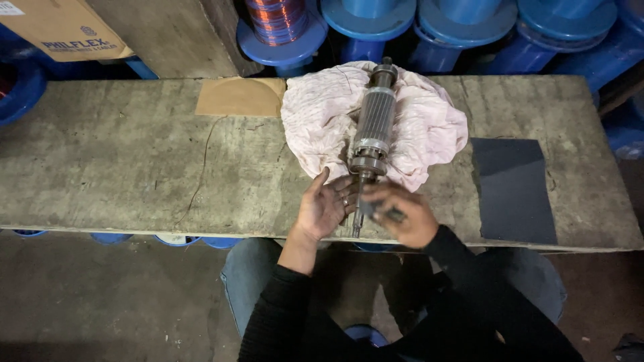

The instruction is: Sanding and cleaning the metal shaft of a motor rotor using sandpaper at a workbench.

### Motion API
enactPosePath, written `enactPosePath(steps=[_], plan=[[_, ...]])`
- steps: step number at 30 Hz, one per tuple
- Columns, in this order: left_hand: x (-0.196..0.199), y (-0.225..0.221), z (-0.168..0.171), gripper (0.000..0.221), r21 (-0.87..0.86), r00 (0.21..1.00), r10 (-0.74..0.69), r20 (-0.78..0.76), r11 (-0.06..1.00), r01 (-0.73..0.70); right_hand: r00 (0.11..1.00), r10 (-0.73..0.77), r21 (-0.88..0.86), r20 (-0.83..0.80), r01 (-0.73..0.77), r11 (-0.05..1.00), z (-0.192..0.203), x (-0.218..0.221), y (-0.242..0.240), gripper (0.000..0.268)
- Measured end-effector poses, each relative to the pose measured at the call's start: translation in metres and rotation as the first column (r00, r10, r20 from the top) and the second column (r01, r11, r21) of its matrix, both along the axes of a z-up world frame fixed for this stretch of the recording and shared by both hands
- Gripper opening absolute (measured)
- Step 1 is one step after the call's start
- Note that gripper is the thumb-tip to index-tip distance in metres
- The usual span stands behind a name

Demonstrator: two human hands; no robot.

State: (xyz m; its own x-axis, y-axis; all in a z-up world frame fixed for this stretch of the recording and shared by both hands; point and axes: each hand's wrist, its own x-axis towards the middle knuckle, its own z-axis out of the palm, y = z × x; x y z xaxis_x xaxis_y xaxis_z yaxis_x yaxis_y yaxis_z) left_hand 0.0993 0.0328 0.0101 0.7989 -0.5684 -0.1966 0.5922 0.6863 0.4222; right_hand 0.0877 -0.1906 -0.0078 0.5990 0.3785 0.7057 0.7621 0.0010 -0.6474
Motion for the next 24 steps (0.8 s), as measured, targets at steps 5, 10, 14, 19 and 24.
enactPosePath(steps=[5, 10, 14, 19, 24], plan=[[-0.006, -0.009, 0.016, 0.066, 0.234, 0.995, 0.095, -0.025, 0.968, -0.087, 0.984, 0.129, 0.199, -0.126, -0.102, 0.975, 0.023, -0.013, -0.007, 0.013], [0.014, -0.034, -0.034, 0.07, 0.887, 0.986, 0.054, 0.158, 0.431, -0.166, 0.965, 0.131, 0.354, -0.225, -0.044, 0.934, 0.023, 0.003, -0.05, 0.013], [0.016, -0.036, -0.017, 0.029, 0.837, 0.921, 0.068, 0.383, 0.397, -0.377, 0.96, 0.088, 0.359, -0.265, 0.013, 0.933, 0.027, 0.002, -0.054, 0.014], [0.006, -0.014, -0.019, 0.068, 0.808, 0.927, -0.067, 0.37, 0.515, -0.286, 0.967, 0.089, 0.339, -0.24, -0.002, 0.941, 0.031, 0.004, -0.054, 0.013], [-0.001, -0.025, 0.007, 0.067, 0.797, 0.904, -0.06, 0.422, 0.499, -0.339, 0.971, 0.074, 0.287, -0.228, -0.006, 0.958, 0.035, 0.003, -0.05, 0.01]])
